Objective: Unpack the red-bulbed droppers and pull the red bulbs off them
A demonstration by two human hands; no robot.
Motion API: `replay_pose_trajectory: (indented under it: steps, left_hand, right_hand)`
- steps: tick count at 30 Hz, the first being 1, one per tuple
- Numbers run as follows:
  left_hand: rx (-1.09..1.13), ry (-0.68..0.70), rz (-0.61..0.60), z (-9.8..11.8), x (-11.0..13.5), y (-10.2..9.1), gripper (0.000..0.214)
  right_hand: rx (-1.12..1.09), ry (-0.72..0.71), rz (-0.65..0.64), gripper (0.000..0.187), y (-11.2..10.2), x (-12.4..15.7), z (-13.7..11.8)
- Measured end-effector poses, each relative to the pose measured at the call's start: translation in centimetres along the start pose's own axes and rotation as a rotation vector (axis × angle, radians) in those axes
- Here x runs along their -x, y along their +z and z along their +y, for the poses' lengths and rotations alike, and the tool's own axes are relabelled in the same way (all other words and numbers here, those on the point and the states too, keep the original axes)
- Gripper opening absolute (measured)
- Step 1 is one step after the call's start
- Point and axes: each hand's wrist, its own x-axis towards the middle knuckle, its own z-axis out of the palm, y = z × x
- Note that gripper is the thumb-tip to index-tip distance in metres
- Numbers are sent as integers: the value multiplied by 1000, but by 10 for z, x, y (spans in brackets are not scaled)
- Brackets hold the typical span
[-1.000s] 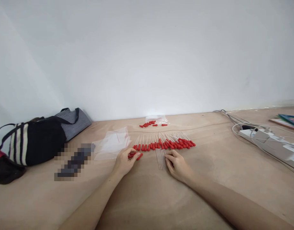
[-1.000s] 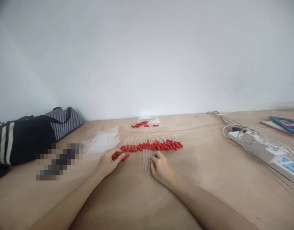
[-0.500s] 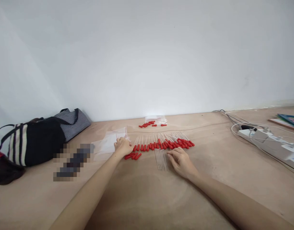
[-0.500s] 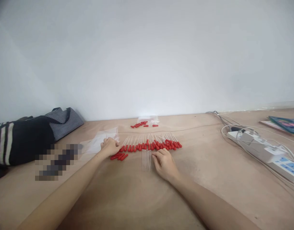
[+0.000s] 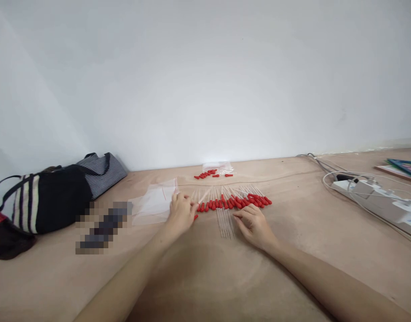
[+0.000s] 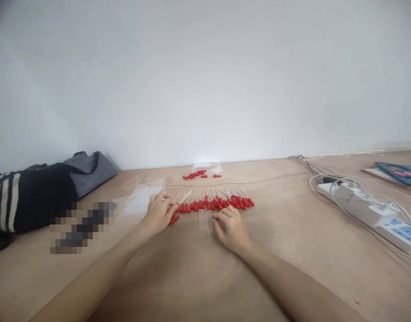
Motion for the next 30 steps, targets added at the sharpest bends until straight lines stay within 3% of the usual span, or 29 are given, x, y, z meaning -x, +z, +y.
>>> replay_pose_trajectory:
  steps: [4, 9, 18, 25, 30]
  left_hand:
    - [192, 312, 74, 18, 30, 20, 13]
    - [214, 477, 102, 24, 44, 40, 16]
    - [512, 375, 65, 28, 49, 37, 10]
    - [555, 357, -1, 28, 45, 39, 13]
    - [609, 337, -35, 30, 45, 36, 19]
  right_hand:
    - [90, -65, 66, 26, 0, 2, -11]
    - [213, -227, 13, 20, 1, 1, -21]
    - [334, -313, -33, 23, 6, 1, -19]
    - [317, -316, -14, 20, 3, -2, -24]
    - [323, -326, -76, 27, 2, -1, -24]
